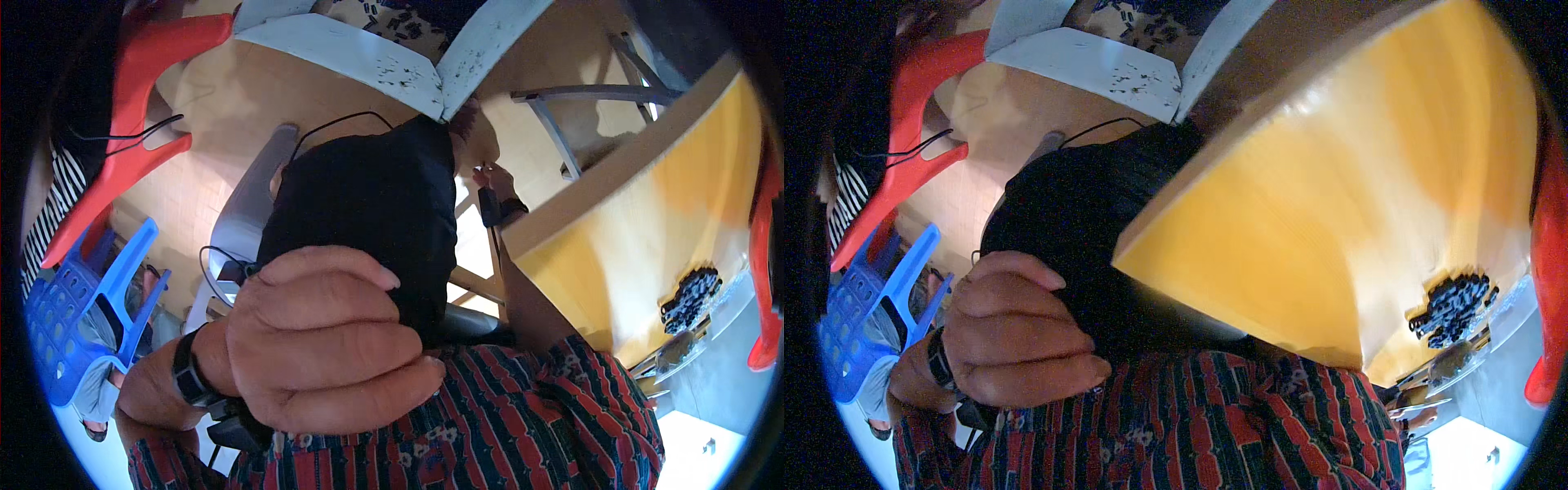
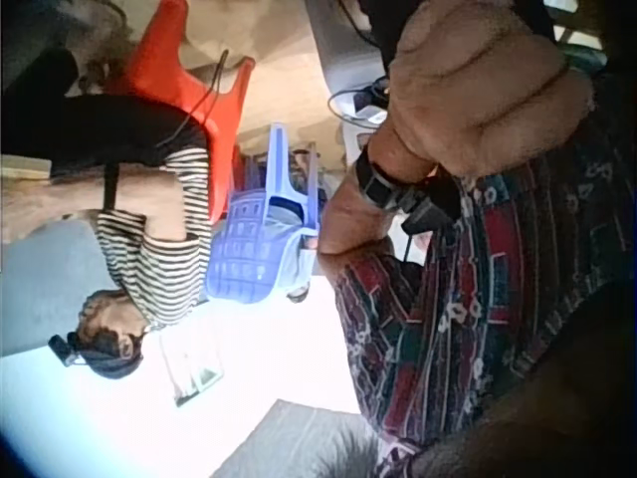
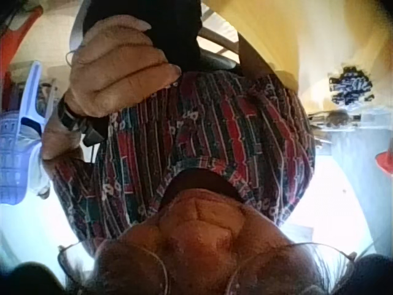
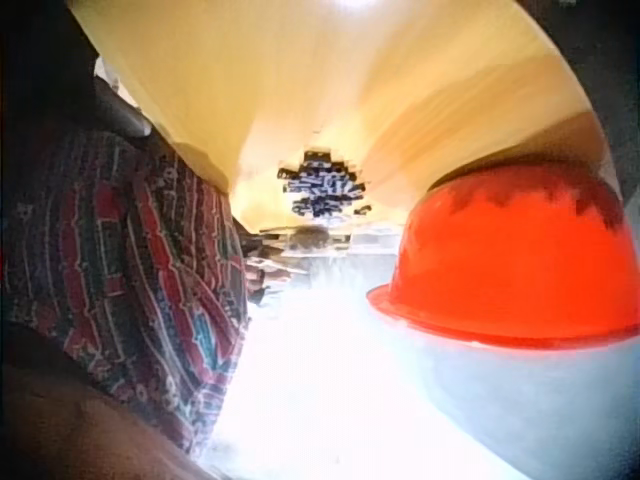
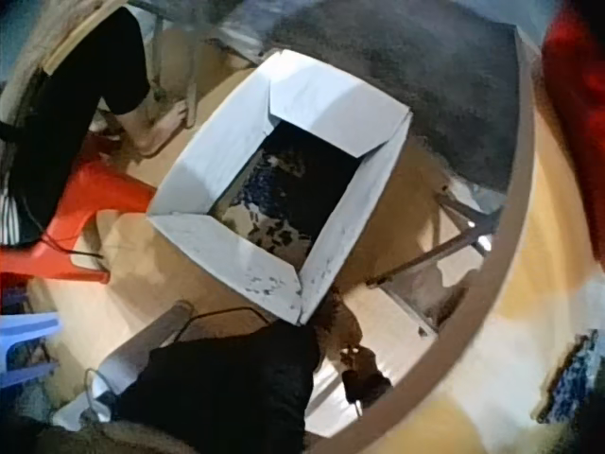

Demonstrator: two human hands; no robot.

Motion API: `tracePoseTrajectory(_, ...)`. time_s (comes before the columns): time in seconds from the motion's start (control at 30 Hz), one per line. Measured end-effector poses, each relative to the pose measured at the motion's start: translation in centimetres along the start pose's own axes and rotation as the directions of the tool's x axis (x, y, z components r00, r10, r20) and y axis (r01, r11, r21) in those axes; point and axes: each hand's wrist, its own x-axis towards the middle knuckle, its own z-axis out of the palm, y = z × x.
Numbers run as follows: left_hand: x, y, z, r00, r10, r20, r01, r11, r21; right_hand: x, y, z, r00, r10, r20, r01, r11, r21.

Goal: Manually attaching small blue plastic caps to components at a workbench.

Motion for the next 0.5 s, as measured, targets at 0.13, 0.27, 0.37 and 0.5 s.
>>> tracePoseTrajectory(0.13,-0.3,-0.2,-0.5,0.999,0.006,0.036,-0.006,1.0,-0.008,0.5,0.8,1.3,0.999,0.033,0.032,-0.033,0.999,-0.002)
tracePoseTrajectory(0.27,-0.5,-0.4,-0.2,0.999,-0.035,0.013,0.035,0.999,0.006,2.8,3.3,1.4,0.995,0.081,0.066,-0.082,0.997,0.006)
tracePoseTrajectory(0.37,0.0,-0.2,-0.4,1.0,0.011,-0.008,-0.011,0.999,-0.035,6.8,4.0,-6.0,0.999,0.035,0.013,-0.035,0.999,0.004)
tracePoseTrajectory(0.5,-0.7,-0.3,-0.5,0.999,-0.037,0.027,0.037,0.999,-0.004,8.6,6.2,-3.1,0.993,0.038,0.114,-0.039,0.999,0.003)
